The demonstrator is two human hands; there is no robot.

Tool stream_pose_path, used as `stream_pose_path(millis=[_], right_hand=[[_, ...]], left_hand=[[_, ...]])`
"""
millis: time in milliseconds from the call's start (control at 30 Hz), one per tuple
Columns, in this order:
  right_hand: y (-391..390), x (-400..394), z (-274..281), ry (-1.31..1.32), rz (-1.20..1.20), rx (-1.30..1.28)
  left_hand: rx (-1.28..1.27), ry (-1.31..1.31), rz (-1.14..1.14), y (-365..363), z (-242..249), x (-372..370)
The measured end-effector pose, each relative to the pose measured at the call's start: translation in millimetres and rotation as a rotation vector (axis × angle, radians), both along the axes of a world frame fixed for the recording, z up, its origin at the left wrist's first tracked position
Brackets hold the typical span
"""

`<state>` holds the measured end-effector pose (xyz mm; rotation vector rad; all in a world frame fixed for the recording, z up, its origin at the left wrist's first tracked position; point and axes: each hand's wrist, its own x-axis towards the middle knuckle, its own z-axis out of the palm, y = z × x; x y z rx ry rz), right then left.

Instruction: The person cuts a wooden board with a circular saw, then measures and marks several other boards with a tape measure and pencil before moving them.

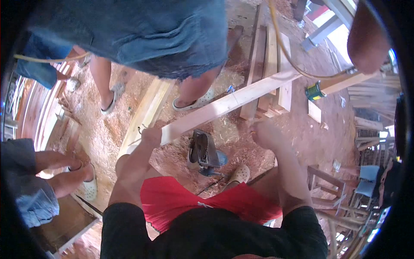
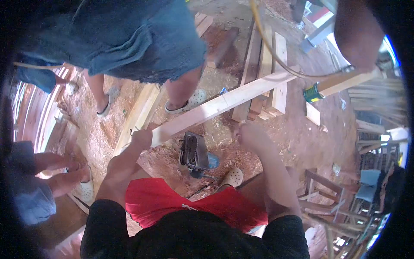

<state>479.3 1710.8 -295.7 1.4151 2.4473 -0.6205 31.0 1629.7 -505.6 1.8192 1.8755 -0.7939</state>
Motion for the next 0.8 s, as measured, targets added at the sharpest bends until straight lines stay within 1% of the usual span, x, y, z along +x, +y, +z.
stream_pose_path(millis=[67,100,200,233,300,400,500,533,633,800], right_hand=[[-20,7,-12,-0.034,-0.080,-0.041],[-31,12,-19,-0.050,-0.118,-0.064],[-72,20,-23,-0.097,-0.150,-0.076],[-82,19,-20,0.018,-0.106,-0.053],[-96,3,11,0.234,-0.016,0.013],[-117,-11,44,0.306,-0.050,-0.020],[-129,-6,41,0.200,-0.059,-0.042],[-132,-7,43,0.210,-0.066,-0.037],[-137,-13,53,0.227,-0.083,-0.007],[-144,-13,45,0.210,-0.102,0.048]], left_hand=[[-0.024,0.012,-0.035,3,-3,1],[0.005,-0.012,-0.031,3,-17,-4],[-0.023,0.000,-0.078,2,23,8],[-0.016,-0.012,-0.059,0,23,8],[0.008,-0.047,-0.018,2,22,9],[-0.023,-0.037,0.017,2,32,15],[-0.071,-0.029,-0.073,5,21,12],[-0.089,-0.020,-0.084,5,19,11],[-0.110,0.014,-0.040,4,32,20],[-0.038,-0.002,0.045,-2,16,19]])
